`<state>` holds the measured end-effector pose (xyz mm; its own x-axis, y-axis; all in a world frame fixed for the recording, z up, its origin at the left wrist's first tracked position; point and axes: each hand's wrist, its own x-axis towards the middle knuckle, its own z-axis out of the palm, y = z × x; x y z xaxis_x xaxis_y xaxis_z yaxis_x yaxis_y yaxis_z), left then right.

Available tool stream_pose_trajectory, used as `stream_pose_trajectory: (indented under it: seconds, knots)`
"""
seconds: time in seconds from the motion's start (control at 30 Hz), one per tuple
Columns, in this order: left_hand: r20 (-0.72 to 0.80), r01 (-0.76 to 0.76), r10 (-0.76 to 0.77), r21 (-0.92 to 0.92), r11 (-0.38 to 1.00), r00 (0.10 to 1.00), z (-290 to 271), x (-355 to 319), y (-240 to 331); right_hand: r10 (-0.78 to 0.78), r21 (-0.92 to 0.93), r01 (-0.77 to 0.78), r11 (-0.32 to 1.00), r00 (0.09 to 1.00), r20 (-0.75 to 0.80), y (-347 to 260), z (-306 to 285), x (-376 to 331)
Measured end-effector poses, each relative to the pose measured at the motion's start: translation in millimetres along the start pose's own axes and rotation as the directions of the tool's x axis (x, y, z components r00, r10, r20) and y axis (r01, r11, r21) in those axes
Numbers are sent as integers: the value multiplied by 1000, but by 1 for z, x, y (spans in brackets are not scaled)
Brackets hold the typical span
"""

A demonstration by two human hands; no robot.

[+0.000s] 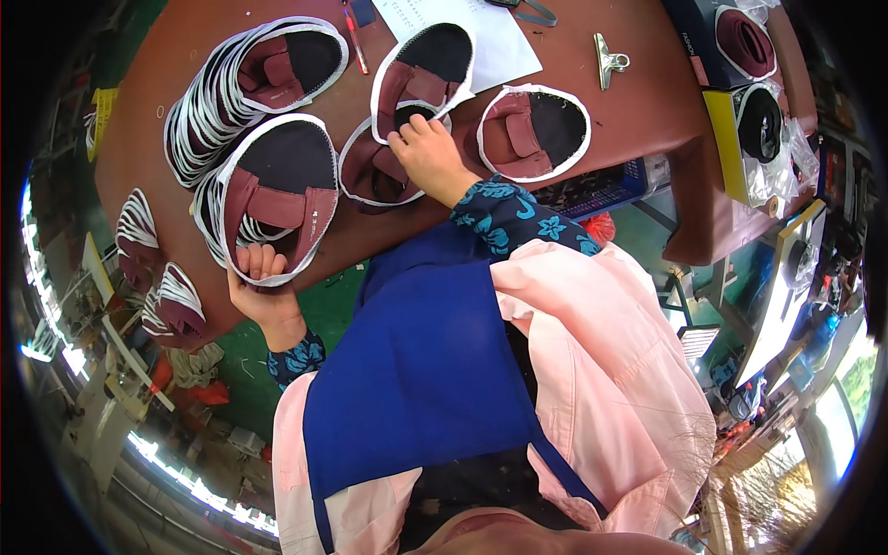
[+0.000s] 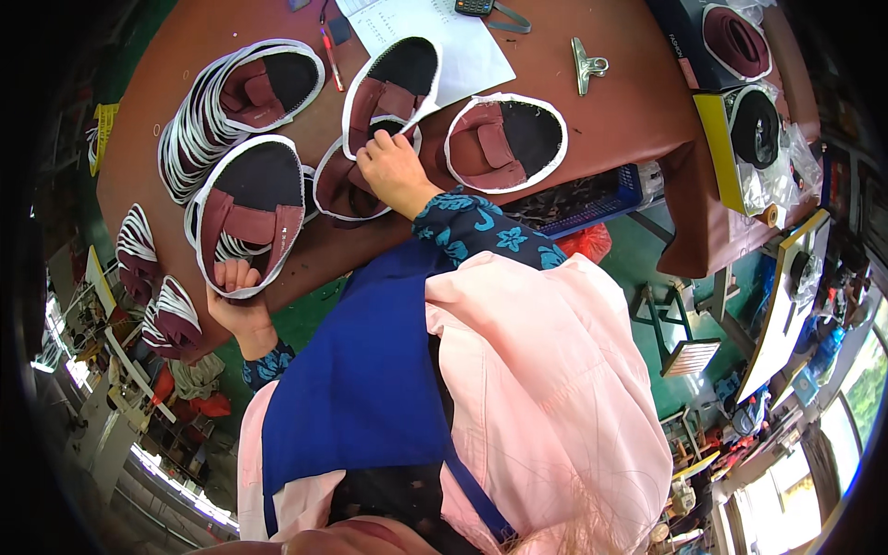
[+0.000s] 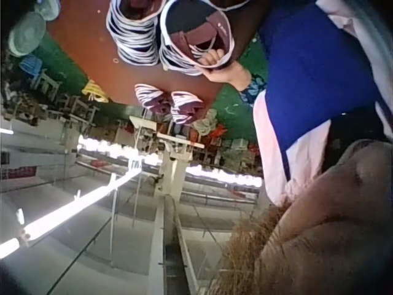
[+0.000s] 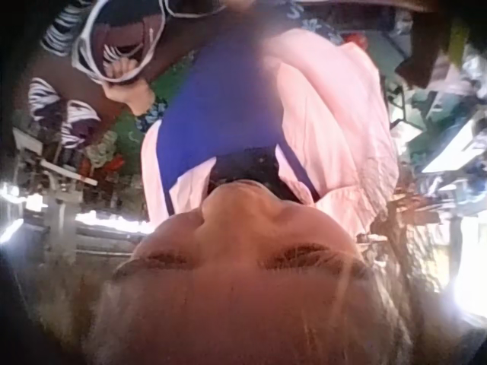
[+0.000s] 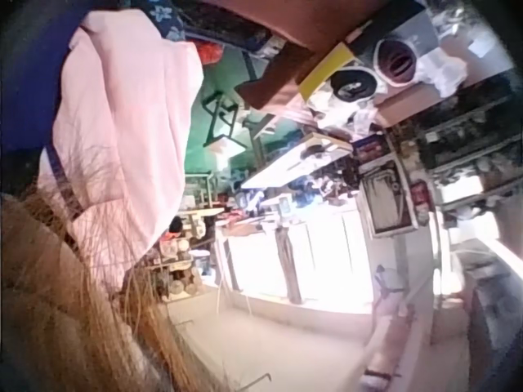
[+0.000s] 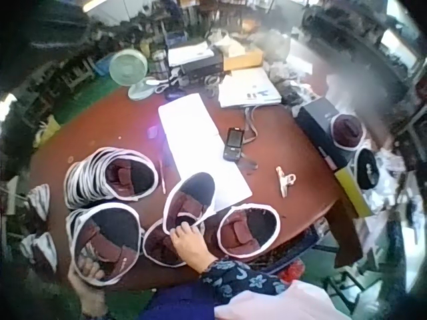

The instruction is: The worker is assembling, checking, and stacking shoe uppers and components on a factory production floor.

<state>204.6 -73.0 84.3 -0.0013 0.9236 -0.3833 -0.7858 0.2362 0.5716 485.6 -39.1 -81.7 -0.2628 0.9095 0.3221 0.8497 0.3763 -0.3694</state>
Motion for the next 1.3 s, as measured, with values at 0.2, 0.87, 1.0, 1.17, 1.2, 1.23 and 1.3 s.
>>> stream_pose_trajectory:
  seconds: [0.2,0.87,1.0,1.17,1.2,1.23,1.3]
  knots:
    - [-19,15,-15,1,1000,1000,4,5,-5,5,-43,-4,999,1000,15,-9,5,15]
    - [8,23,-24,27,999,1000,11,24,-8,51,140,-41,989,997,-66,18,6,-2]
    - [16,39,-40,45,998,999,11,29,-8,88,340,-13,940,975,-206,19,-8,-2]
    - [115,109,-110,13,994,987,10,35,-4,96,319,12,948,941,-323,9,-43,-21]
    - [121,116,-117,14,993,986,11,36,-5,130,322,-32,946,949,-287,8,-49,-30]
    - [125,125,-127,18,992,984,13,38,-6,168,325,-80,942,953,-252,8,-54,-40]
    - [132,143,-145,27,989,981,14,41,-7,208,331,-125,935,951,-228,11,-62,-59]
